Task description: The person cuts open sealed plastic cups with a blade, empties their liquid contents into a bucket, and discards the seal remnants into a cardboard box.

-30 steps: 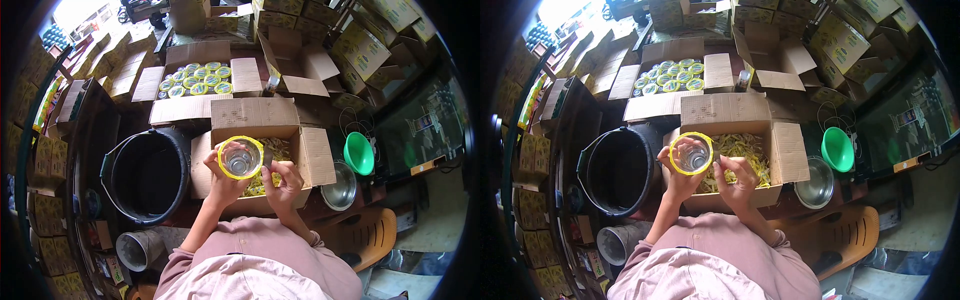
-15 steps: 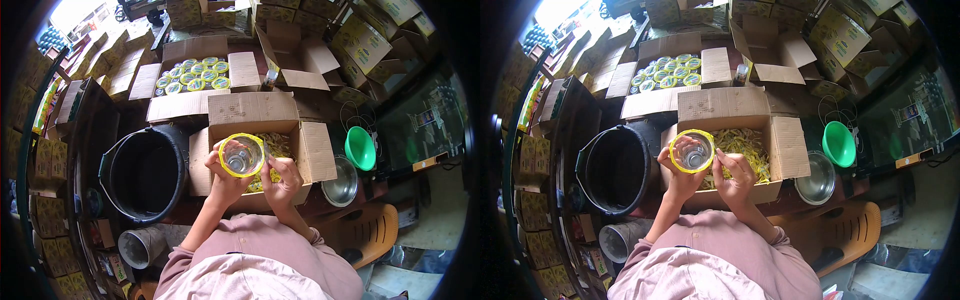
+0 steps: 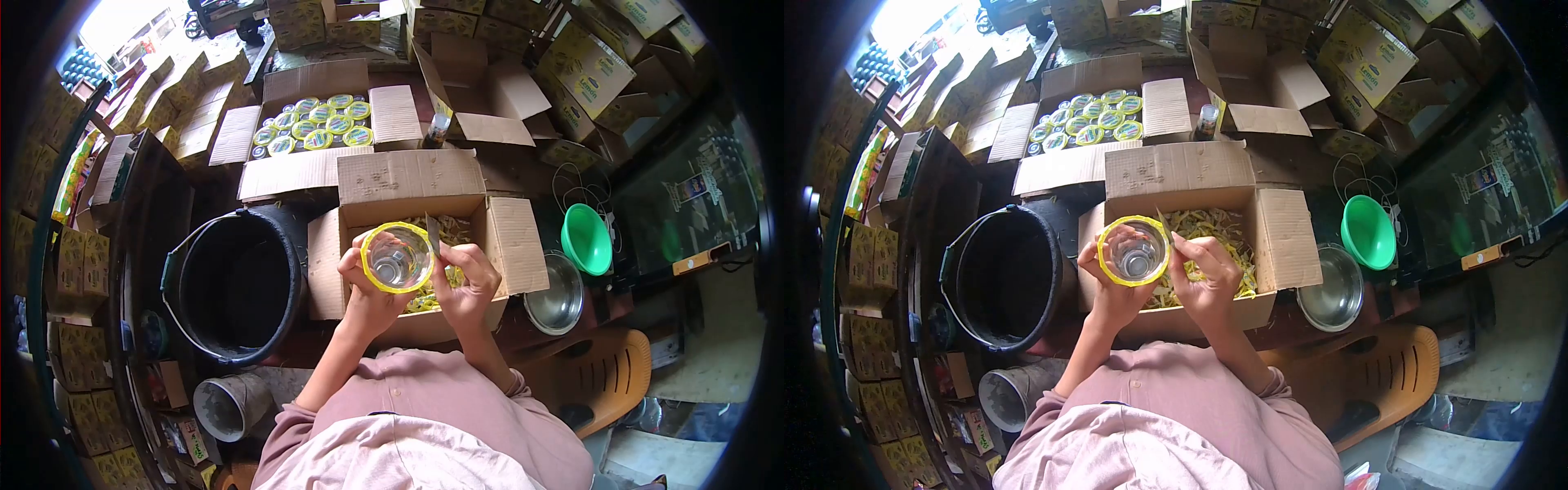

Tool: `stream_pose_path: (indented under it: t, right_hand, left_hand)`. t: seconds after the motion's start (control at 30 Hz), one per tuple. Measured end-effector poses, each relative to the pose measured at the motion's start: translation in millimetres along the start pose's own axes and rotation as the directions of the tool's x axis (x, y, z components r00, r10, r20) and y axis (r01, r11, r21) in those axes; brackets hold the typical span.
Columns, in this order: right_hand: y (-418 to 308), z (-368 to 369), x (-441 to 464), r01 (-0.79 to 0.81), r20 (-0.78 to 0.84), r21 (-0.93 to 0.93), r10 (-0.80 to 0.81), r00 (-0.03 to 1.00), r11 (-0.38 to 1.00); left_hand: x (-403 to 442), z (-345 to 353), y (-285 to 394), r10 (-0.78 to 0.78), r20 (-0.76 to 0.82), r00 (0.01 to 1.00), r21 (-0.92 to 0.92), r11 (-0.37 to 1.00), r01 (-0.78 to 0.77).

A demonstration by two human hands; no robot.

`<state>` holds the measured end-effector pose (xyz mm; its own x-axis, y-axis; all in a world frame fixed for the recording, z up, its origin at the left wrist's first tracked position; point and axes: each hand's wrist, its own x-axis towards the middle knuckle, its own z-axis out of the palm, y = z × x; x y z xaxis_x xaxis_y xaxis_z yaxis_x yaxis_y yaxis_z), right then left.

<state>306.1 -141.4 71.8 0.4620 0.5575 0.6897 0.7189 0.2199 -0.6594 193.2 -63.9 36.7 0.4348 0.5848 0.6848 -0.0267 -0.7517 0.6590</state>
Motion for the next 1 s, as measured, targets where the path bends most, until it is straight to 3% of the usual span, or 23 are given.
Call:
stream_pose_path:
  t: [0.13,0.23,0.33,0.67,0.87,1.0]
  right_hand:
    - [-2,-1,-6,0.002,-0.013,-0.014,-0.002,1.000,1.000]
    - [-5,-2,-8,0.012,-0.034,-0.050,-0.014,0.999,0.999]
    - [-4,-2,-8,0.025,-0.029,-0.082,-0.027,0.999,0.996]
    - [-4,-11,2,0.057,0.008,-0.061,-0.056,0.998,0.997]
    - [-2,-14,4,0.040,0.039,-0.067,-0.038,0.999,0.997]
    - [0,-14,7,0.036,0.052,-0.018,-0.035,0.998,0.999]
  left_hand:
    - [3,-2,3,-0.146,0.058,0.988,-0.097,0.984,0.151]
    - [1,-1,-1,-0.040,0.013,0.999,-0.029,0.999,0.041]
    - [2,-1,3,-0.123,0.090,0.988,-0.104,0.986,0.132]
    - [8,-19,11,-0.093,0.339,0.936,0.099,0.993,0.063]
    - [-13,-9,-4,-0.038,0.283,0.958,0.064,0.998,0.021]
    - [6,-24,9,-0.020,0.491,0.871,0.191,0.978,-0.086]
